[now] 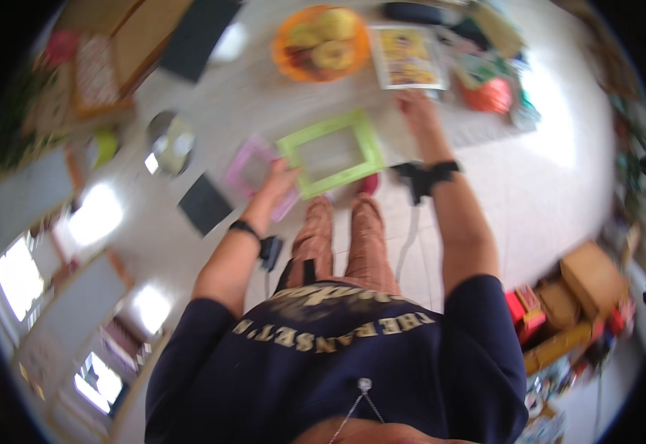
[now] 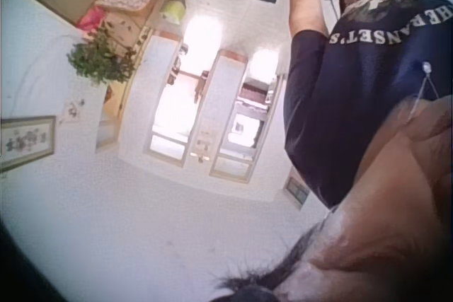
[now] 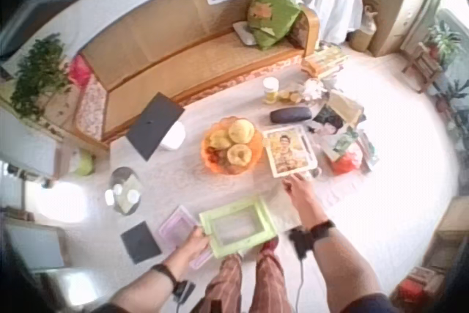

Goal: The person retrieves a photo from a drawer, then walks to a table and assembles a green photo frame by inserting a photo and backing board. The completed frame is placed on a nearby cabinet.

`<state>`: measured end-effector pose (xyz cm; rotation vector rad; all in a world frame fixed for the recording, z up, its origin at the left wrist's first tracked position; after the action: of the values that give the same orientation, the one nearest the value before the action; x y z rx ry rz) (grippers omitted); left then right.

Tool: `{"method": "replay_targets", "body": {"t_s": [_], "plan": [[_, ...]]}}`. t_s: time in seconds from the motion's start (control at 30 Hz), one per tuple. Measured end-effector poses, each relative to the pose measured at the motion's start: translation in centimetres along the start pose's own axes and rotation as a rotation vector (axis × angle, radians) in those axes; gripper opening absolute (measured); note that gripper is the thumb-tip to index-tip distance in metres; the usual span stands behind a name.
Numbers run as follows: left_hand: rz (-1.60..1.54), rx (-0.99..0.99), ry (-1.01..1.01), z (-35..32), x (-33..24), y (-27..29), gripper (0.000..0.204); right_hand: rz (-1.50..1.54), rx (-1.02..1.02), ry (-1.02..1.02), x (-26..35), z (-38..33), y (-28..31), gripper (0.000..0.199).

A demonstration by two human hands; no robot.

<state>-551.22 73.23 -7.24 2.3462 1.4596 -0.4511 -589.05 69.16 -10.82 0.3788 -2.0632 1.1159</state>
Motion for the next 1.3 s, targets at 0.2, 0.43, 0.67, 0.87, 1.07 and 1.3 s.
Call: {"method": "replay_targets", "body": {"t_s": [0.2,0.43,0.67,0.87,1.07,1.3], "plan": [[-0.067,0.017,0.052,-0.4,0.2,-0.8,0.024,-0.578,-0.027,-0.045,4.0,-2.7,2.6,0.032],[-0.053,-0.019,0.04,-1.4,2.0,-0.9,0.026,-0.691,-0.216,-0.069,7.0,-9.7,8.6,0.015],[-0.021,0.014,0.102,-2.0,4.2,-0.5,0.022,-0.671,-0.541,-0.294,3.3,-15.4,11.0,0.042],[-0.084,0.031,0.094,-2.6,3.8,0.0,0.025,-0.395,-0.42,-0.356,0.6,-15.1,9.4,0.022],[-0.139,0.047,0.111,-2.8,3.2,0.9,0.029,-0.266,-0.431,-0.299,-0.4,-14.5,9.1,0.012],[-0.159,0.072,0.053,-2.3,3.2,1.4,0.017,-0.255,-0.37,-0.249,0.0,-15.0,9.0,0.01]]}}
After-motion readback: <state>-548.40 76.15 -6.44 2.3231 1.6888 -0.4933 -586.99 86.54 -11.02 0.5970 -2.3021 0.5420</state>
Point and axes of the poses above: each hand's wrist, its own z-axis towards the middle knuckle, its own y-axis out of the back of the hand, x = y × z, the point moved 4 cm from there along z, towards the middle knuckle, and after that the axes turned 12 degrees about y, right-handed, at the moved point
